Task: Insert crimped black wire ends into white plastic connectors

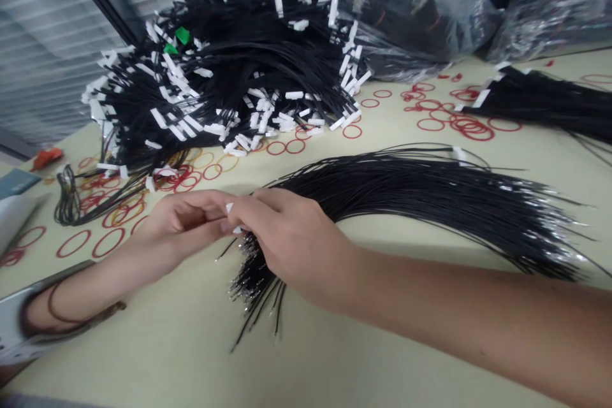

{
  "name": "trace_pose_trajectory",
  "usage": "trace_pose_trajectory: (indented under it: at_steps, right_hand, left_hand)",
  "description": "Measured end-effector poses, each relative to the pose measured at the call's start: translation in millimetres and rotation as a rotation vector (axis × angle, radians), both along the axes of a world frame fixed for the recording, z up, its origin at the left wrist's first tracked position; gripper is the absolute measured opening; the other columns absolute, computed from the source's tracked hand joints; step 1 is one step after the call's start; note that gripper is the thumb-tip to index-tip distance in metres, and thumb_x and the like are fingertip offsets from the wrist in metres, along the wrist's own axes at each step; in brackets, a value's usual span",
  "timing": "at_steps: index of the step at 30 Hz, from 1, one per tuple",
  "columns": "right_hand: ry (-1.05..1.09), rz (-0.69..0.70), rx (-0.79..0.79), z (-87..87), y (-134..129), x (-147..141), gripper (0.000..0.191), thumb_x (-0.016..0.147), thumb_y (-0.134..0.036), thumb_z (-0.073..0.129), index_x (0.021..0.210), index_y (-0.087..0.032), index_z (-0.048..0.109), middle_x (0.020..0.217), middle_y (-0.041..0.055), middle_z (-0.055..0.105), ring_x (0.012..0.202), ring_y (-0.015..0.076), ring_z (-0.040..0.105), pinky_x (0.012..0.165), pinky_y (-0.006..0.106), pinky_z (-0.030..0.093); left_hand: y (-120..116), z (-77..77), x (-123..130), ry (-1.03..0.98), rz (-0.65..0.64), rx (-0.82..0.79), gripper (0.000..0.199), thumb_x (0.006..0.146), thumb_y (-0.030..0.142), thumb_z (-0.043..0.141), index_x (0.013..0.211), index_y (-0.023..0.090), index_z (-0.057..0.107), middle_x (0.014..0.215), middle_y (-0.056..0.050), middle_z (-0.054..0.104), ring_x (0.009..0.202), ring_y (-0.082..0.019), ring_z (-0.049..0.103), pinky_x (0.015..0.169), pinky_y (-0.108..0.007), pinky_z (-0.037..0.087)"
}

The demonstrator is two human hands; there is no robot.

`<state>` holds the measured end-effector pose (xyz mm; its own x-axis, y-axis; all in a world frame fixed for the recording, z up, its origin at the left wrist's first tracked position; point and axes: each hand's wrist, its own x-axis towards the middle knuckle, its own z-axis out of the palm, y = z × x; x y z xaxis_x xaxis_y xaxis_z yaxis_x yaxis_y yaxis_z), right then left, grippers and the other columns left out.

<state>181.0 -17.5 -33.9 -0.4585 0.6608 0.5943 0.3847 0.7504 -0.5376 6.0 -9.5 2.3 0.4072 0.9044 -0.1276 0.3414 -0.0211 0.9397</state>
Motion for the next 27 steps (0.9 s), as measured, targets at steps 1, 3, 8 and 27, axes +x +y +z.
trace_pose_trajectory:
  at_steps: [1,3,8,27]
  right_hand:
    - [0.001,-0.007,0.0,1.4,1.1,0.4,0.018,0.08,-0.004,0.04,0.084,-0.016,0.052,0.077,0.0,0.055,0.073,0.009,0.049,0.066,0.02,0.039]
    - [-0.009,-0.031,0.018,5.6,4.7,2.3,0.014,0.083,-0.009,0.041,0.088,-0.016,0.052,0.08,0.0005,0.057,0.076,0.0097,0.051,0.069,0.021,0.04]
    - [-0.192,-0.063,0.212,20.2,21.3,11.4,0.033,0.074,-0.027,0.057,0.103,-0.011,0.052,0.1,0.01,0.052,0.094,0.02,0.045,0.083,0.034,0.038]
    - [-0.582,0.258,0.057,50.5,22.3,20.7,0.012,0.083,-0.015,0.046,0.077,-0.014,0.057,0.074,0.0018,0.053,0.073,0.0121,0.047,0.066,0.025,0.037]
  left_hand:
    - [1.7,0.4,-1.1,-0.031,-0.001,-0.012,0.01,0.076,0.014,0.059,0.083,0.018,0.064,0.07,0.002,0.064,0.064,-0.007,0.057,0.06,-0.014,0.045]
    - [4.9,1.0,-4.3,-0.097,0.003,-0.048,0.009,0.076,0.013,0.059,0.083,0.017,0.063,0.069,0.003,0.063,0.065,-0.006,0.057,0.061,-0.013,0.045]
    - [9.6,0.7,-13.6,-0.223,0.024,-0.109,0.011,0.075,0.016,0.062,0.086,0.019,0.063,0.07,0.002,0.063,0.065,-0.006,0.057,0.061,-0.012,0.046]
    - [16.1,9.9,-18.0,0.08,0.048,0.191,0.009,0.076,0.023,0.059,0.08,0.015,0.061,0.07,-0.001,0.062,0.063,-0.011,0.055,0.058,-0.022,0.043]
